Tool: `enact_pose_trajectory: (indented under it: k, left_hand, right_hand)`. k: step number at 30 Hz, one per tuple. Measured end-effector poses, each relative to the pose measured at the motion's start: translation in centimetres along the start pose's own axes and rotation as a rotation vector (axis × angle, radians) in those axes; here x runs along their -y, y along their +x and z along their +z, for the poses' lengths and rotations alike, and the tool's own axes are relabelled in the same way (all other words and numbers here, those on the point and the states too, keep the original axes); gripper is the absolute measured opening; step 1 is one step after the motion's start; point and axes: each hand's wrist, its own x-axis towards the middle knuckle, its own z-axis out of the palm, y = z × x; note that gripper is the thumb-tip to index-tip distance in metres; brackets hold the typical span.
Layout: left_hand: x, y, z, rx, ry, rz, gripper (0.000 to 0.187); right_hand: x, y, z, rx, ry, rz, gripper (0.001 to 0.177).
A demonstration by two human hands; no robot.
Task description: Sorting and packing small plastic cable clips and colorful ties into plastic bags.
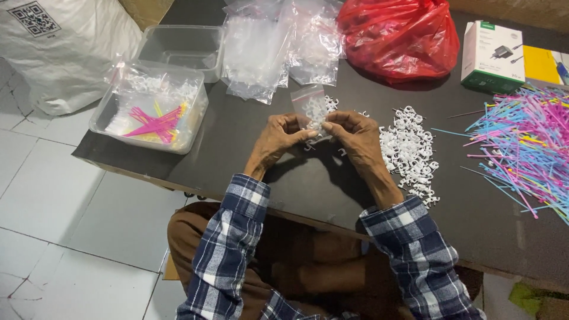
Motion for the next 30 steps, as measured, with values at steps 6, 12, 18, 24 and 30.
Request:
enact_pose_trajectory:
  k: [6, 12, 18, 24, 30]
  left_hand:
    - [-0.9, -0.2, 0.5, -0.061, -0.011, 0.017, 0.027]
    - [0.9, 0.7, 0.2, -0.063, -0.059, 0.018, 0.026]
    - [-1.0, -0.4, 0.3, -0.050, -0.012, 0.021, 0.037]
    - [-2.7, -1.3, 0.7, -0.070, 0.034, 0.062, 0.036]
    - [-0.9, -0.4, 0.0, -0.071, 0.191, 0.108, 0.030]
  right_hand:
    - [1.6, -0.5, 0.7, -0.022, 0.003, 0.061, 0.027]
    - [-0.7, 0.2, -0.1, -0.026, -0.048, 0.030, 0.024]
    - [-0.5, 0.1, -0.1, -0.041, -0.032, 0.045, 0.023]
    - [-0.6, 0.0, 0.1, -0.065, -0.033, 0.032, 0.025]
    - [-0.6, 0.1, 0.1, -0.048, -0.050, 0.012, 0.023]
